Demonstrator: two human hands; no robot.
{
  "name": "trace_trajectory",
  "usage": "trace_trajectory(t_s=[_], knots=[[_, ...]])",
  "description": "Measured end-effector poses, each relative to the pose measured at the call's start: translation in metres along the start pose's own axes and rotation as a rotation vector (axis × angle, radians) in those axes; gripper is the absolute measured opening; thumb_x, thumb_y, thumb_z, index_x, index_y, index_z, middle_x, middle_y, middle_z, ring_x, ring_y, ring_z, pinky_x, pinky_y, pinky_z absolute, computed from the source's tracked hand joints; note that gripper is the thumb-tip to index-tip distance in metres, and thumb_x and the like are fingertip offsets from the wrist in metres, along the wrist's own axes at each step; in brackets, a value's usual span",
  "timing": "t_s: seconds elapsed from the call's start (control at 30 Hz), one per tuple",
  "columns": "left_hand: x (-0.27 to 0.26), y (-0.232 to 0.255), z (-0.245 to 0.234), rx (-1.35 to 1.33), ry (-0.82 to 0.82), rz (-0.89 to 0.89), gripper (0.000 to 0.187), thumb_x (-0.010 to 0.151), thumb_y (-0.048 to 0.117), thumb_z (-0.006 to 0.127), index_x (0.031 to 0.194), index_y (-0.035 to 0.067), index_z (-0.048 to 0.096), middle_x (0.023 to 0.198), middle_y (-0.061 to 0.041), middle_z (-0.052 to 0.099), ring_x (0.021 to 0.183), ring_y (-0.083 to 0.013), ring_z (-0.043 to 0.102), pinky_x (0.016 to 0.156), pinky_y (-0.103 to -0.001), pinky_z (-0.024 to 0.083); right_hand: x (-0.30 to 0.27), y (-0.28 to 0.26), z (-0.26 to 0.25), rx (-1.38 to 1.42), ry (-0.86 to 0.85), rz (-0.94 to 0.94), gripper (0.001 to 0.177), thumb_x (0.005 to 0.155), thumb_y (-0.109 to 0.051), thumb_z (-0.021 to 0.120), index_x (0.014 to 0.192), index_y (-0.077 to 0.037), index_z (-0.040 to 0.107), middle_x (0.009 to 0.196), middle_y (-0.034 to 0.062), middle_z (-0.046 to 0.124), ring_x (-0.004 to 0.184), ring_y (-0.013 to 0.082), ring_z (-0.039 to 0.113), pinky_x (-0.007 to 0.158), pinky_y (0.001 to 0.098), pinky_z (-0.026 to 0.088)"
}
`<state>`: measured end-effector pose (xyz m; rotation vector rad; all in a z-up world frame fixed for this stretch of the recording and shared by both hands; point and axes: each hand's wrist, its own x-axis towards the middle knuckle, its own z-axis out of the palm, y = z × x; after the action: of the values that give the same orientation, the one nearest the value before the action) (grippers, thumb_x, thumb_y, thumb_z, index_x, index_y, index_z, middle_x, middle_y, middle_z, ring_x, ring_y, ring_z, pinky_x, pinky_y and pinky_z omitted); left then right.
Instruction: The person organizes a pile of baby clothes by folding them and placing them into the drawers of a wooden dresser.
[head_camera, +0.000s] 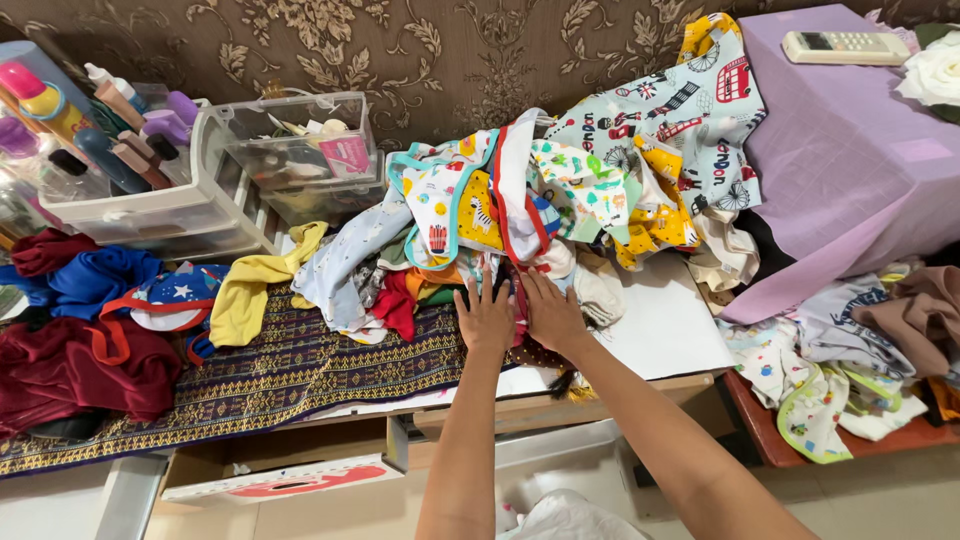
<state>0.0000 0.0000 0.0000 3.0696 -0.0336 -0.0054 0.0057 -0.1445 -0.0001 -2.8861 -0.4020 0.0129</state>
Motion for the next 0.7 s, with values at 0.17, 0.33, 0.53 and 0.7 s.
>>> trace_trajectory(t_s=[0.17, 0.33, 0.53, 0.7], knots=[[0.0032, -0.0002, 0.0048, -0.002, 0.02, 0.004, 0.051, 0.105, 0.043, 0.034, 0.155, 0.032, 0.038, 0.171, -0.003, 0.007, 0.154, -0.0322, 0.017, 0.122, -0.059, 0.011, 0.0002, 0.0001, 0.0012, 0.008, 0.022, -0.013, 0.071, 0.095, -0.025, 0.053, 0.159, -0.017, 0.023, 0.168, 0.0046, 0.022, 0.15, 0.025, 0.03, 0.116, 0.0635, 0.025], [0.0, -0.0001, 0.0053, 0.005, 0.03, 0.006, 0.052, 0.106, 0.042, 0.035, 0.156, 0.031, 0.038, 0.171, -0.003, 0.01, 0.154, -0.0322, 0.018, 0.122, -0.058, 0.013, -0.003, 0.0002, 0.0014, -0.003, 0.045, -0.021, 0.072, 0.094, -0.025, 0.055, 0.158, -0.017, 0.025, 0.167, 0.0054, 0.024, 0.149, 0.025, 0.033, 0.116, 0.0636, 0.027], [-0.0012, 0.0016, 0.0001, -0.012, 0.024, 0.0, 0.052, 0.106, 0.042, 0.034, 0.156, 0.031, 0.036, 0.17, -0.004, 0.012, 0.154, -0.0329, 0.018, 0.122, -0.058, 0.013, -0.002, 0.0025, 0.0048, 0.014, 0.097, -0.049, 0.067, 0.095, -0.023, 0.054, 0.157, -0.016, 0.028, 0.166, 0.0065, 0.027, 0.149, 0.0259, 0.033, 0.114, 0.0649, 0.028], [-0.0046, 0.0024, -0.0047, -0.002, 0.009, -0.002, 0.053, 0.106, 0.041, 0.034, 0.157, 0.031, 0.035, 0.171, -0.004, 0.01, 0.155, -0.0324, 0.016, 0.122, -0.059, 0.012, -0.0033, 0.0024, 0.0051, 0.02, 0.115, -0.052, 0.067, 0.095, -0.022, 0.054, 0.157, -0.016, 0.029, 0.166, 0.0062, 0.028, 0.149, 0.0253, 0.034, 0.114, 0.0651, 0.028]])
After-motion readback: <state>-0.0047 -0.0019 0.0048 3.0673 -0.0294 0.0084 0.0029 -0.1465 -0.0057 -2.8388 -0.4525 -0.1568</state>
